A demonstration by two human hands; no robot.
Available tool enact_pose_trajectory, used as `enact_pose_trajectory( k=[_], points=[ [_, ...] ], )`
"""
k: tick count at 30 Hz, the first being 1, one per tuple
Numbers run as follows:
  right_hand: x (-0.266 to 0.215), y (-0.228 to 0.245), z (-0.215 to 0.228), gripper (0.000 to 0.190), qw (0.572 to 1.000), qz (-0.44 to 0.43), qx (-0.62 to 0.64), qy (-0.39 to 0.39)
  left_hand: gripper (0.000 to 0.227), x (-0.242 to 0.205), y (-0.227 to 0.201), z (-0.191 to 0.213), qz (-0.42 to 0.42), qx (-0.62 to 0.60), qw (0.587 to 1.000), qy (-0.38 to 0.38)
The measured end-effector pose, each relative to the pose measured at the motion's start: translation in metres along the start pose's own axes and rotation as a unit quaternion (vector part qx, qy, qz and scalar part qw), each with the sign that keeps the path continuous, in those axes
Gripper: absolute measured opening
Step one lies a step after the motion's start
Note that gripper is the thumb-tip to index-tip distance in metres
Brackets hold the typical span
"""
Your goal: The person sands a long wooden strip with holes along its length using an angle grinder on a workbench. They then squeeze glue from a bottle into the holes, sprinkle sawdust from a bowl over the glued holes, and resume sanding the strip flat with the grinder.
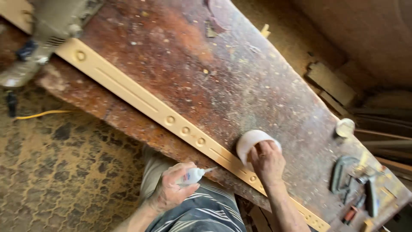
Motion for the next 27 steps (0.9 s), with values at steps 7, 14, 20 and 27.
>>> enact_pose_trajectory(
  k=[7, 14, 20, 27],
  points=[
    [-0.012, -0.011, -0.019, 0.007, 0.993, -0.027, -0.113, 0.013, 0.055, 0.007, 0.02, 0.022, 0.141, -0.041, 0.988, -0.055],
    [-0.001, 0.038, 0.022, 0.014, 0.98, 0.098, -0.1, -0.141, 0.053, 0.007, 0.044, 0.047, 0.099, -0.028, 0.979, -0.174],
    [0.051, 0.106, -0.027, 0.014, 0.973, 0.163, 0.127, -0.102, 0.046, 0.002, 0.048, 0.058, 0.16, -0.134, 0.958, -0.195],
    [0.122, 0.152, -0.099, 0.015, 0.97, 0.17, 0.151, -0.083, 0.048, -0.009, 0.063, 0.062, 0.137, -0.086, 0.96, -0.23]
  ],
)
Point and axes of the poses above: each hand's wrist, its own x-axis towards the middle knuckle, its own z-axis out of the back of the hand, y = z × x, the point moved 1 cm from there along x, towards the middle knuckle, and after that the axes turned 14 degrees about z, right-handed, at the moved point
